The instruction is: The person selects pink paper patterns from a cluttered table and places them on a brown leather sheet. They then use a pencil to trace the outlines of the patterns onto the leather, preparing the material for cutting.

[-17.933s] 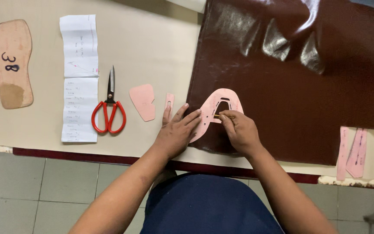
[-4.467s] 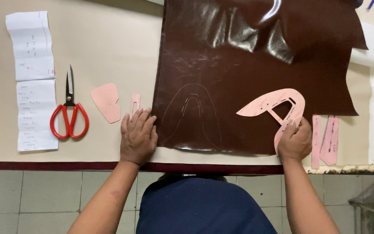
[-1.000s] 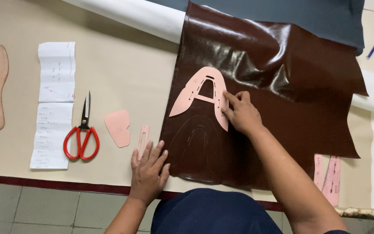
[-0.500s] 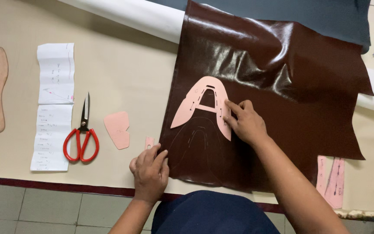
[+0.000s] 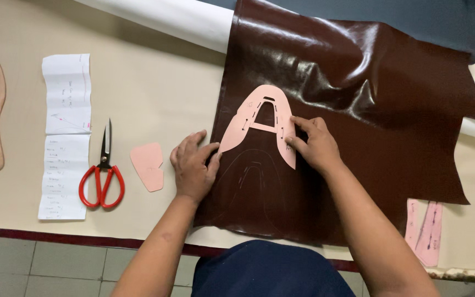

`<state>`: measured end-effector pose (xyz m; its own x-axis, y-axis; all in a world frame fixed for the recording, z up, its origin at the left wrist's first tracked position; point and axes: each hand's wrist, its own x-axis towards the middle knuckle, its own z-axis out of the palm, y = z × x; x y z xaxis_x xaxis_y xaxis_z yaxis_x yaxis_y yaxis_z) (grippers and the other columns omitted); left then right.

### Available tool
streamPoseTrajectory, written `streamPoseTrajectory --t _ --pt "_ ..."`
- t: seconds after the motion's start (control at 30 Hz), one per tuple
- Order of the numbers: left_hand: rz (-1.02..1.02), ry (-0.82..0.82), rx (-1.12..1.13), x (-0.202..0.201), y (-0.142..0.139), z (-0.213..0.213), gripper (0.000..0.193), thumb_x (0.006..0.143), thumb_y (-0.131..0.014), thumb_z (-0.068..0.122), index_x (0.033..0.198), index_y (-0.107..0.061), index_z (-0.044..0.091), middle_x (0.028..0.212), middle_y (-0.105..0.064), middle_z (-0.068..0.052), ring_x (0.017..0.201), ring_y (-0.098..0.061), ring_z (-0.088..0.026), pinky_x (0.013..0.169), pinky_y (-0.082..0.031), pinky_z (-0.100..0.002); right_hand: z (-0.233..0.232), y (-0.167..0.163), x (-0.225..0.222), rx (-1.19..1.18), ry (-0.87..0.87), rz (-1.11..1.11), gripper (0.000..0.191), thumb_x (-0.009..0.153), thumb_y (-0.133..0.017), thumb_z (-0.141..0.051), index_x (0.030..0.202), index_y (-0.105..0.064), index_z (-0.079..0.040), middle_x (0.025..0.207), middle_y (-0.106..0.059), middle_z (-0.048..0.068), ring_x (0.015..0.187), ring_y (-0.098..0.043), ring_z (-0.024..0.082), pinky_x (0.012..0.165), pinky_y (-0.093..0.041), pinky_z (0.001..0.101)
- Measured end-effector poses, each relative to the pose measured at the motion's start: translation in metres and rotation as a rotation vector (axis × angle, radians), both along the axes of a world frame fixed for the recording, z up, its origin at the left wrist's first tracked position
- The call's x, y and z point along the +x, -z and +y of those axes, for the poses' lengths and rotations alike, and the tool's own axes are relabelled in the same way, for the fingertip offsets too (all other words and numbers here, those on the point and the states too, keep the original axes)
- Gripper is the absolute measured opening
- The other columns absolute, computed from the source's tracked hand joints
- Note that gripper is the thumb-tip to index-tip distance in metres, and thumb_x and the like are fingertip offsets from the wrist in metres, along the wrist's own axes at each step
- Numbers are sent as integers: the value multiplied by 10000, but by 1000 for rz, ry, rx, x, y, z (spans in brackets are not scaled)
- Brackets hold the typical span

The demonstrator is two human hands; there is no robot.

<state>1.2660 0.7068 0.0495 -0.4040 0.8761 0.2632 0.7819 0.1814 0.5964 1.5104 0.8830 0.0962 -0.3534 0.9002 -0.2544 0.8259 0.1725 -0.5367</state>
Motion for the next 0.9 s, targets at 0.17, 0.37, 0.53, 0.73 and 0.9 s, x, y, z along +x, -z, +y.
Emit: streamPoseTrajectory --t 0.17,0.37,0.53,0.73,0.9 --pt "-29 6 13 -3 1 -1 154 839 -755 250 976 -779 184 1415 -588 -69 1408 -443 -305 1178 -222 -524 -4 1 4 -17 1 -8 588 812 -802 -378 1372 -645 -287 1187 -571 14 1099 -609 198 955 -501 373" --pt "-57 36 9 -5 2 -4 127 836 -744 194 959 -771 178 1427 -588 -74 1430 -430 -309 1198 -217 -524 -6 1 5 2 -21 11 569 808 -813 -367 1352 -674 -274 1153 -574 13 1058 -617 182 927 -519 354" --pt "-100 54 -4 -9 1 -4 183 831 -745 177 1005 -729 124 1440 -573 -97 1437 -417 -331 1200 -213 -522 -7 0 5 -4 -27 -4 566 809 -813 -356 1351 -674 -271 1147 -569 16 1040 -607 181 911 -516 345" --pt "-154 63 -2 -11 1 -6 308 823 -759 167 1101 -645 103 1469 -544 -119 1438 -411 -335 1194 -227 -511 -8 1 7 33 -50 12 564 812 -816 -363 1351 -677 -268 1136 -564 21 1017 -597 182 888 -522 345" --pt "-182 92 13 -16 3 -7 366 807 -753 148 1136 -603 89 1489 -515 -143 1447 -396 -350 1192 -229 -512 -10 2 7 36 -45 -17 575 798 -823 -377 1347 -682 -279 1136 -557 28 1000 -596 188 878 -524 349"
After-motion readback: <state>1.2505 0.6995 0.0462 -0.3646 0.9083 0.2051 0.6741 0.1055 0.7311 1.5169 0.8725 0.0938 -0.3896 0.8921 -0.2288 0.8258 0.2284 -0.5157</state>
